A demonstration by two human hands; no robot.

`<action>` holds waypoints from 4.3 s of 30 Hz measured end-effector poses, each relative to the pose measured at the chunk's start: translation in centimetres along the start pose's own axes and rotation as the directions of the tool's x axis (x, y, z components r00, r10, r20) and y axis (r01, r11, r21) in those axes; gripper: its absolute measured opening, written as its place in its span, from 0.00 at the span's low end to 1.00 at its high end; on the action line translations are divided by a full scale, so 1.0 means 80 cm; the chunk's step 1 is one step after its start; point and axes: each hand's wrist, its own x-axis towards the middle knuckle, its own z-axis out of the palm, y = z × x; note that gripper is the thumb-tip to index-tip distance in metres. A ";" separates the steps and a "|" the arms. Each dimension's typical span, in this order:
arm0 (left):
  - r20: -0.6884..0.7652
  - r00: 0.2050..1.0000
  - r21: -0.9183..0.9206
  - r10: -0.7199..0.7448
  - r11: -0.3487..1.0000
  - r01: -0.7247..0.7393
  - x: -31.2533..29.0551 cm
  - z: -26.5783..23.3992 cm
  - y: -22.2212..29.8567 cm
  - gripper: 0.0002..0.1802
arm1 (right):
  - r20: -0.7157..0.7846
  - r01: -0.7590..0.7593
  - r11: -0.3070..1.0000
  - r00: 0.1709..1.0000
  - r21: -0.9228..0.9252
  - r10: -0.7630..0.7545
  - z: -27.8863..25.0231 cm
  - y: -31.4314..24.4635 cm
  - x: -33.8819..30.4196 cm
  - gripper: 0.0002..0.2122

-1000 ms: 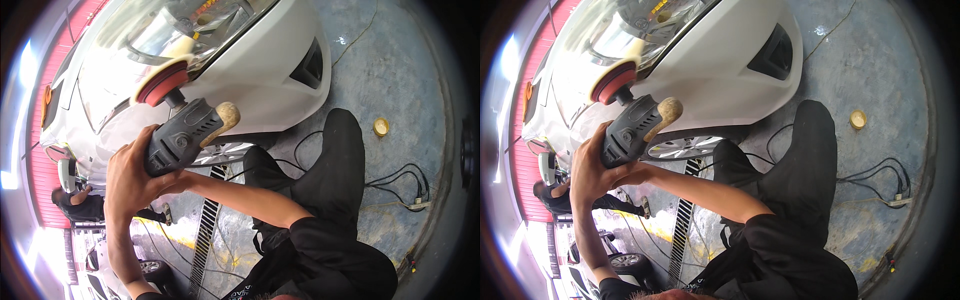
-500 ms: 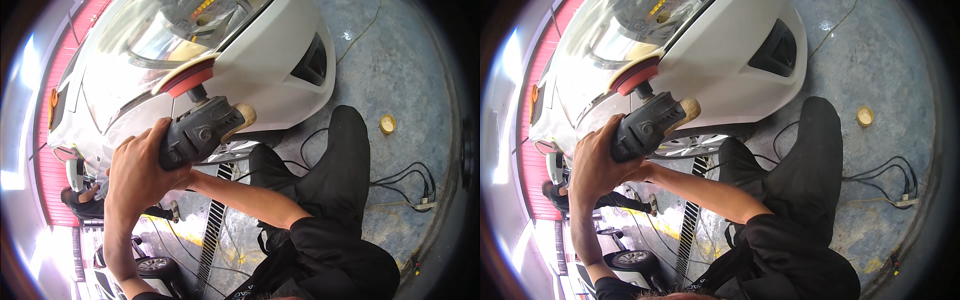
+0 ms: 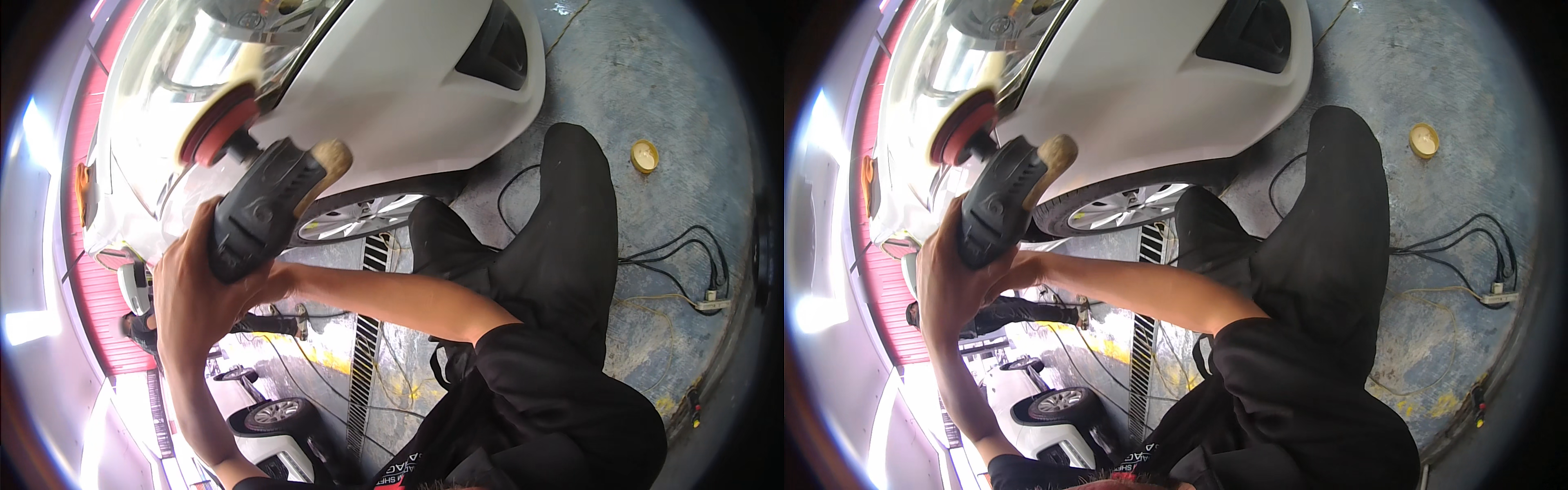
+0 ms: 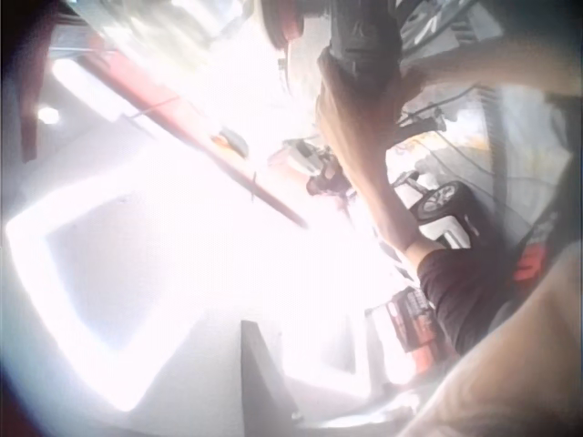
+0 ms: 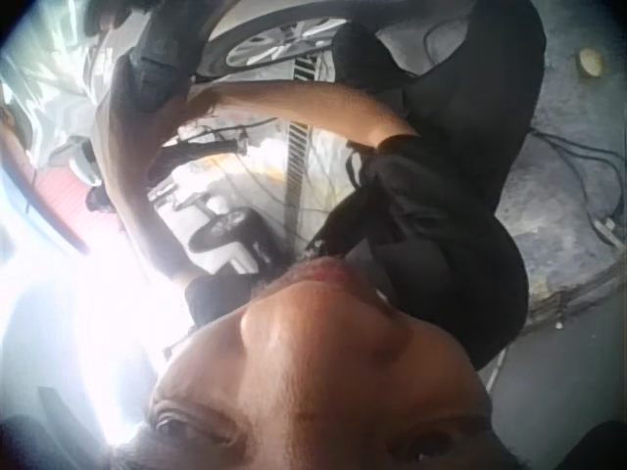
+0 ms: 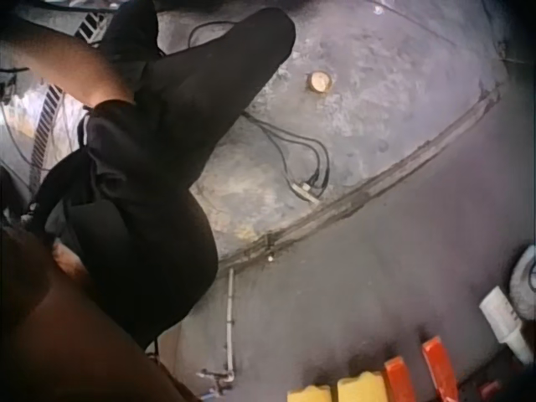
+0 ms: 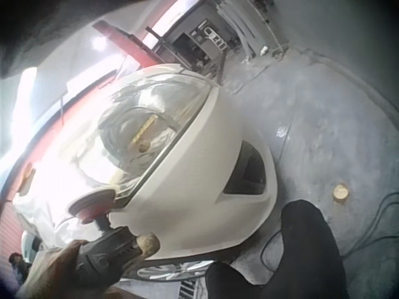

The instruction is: The person uses a handheld electric polisher with a buffing pad to polish the front headlight of a white car. They move the tool across the headlight surface in circular motions, occasionally pausing to touch the surface.

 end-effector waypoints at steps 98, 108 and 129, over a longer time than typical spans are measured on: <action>-0.326 0.931 -0.829 -0.167 -0.423 -0.366 0.060 0.073 -0.002 0.30 | -0.441 -0.152 0.835 0.890 -0.529 -0.117 0.004 -0.219 -0.083 0.34; -0.360 0.933 -0.914 -0.014 -0.194 -0.355 0.080 0.065 0.034 0.38 | -0.603 -0.030 0.895 0.749 -0.445 -0.275 -0.029 -0.171 -0.171 0.36; -0.255 0.944 -0.777 -0.210 -0.536 -0.330 0.069 0.119 0.047 0.54 | -0.400 -0.200 0.839 0.916 -0.507 -0.023 -0.045 -0.255 -0.096 0.36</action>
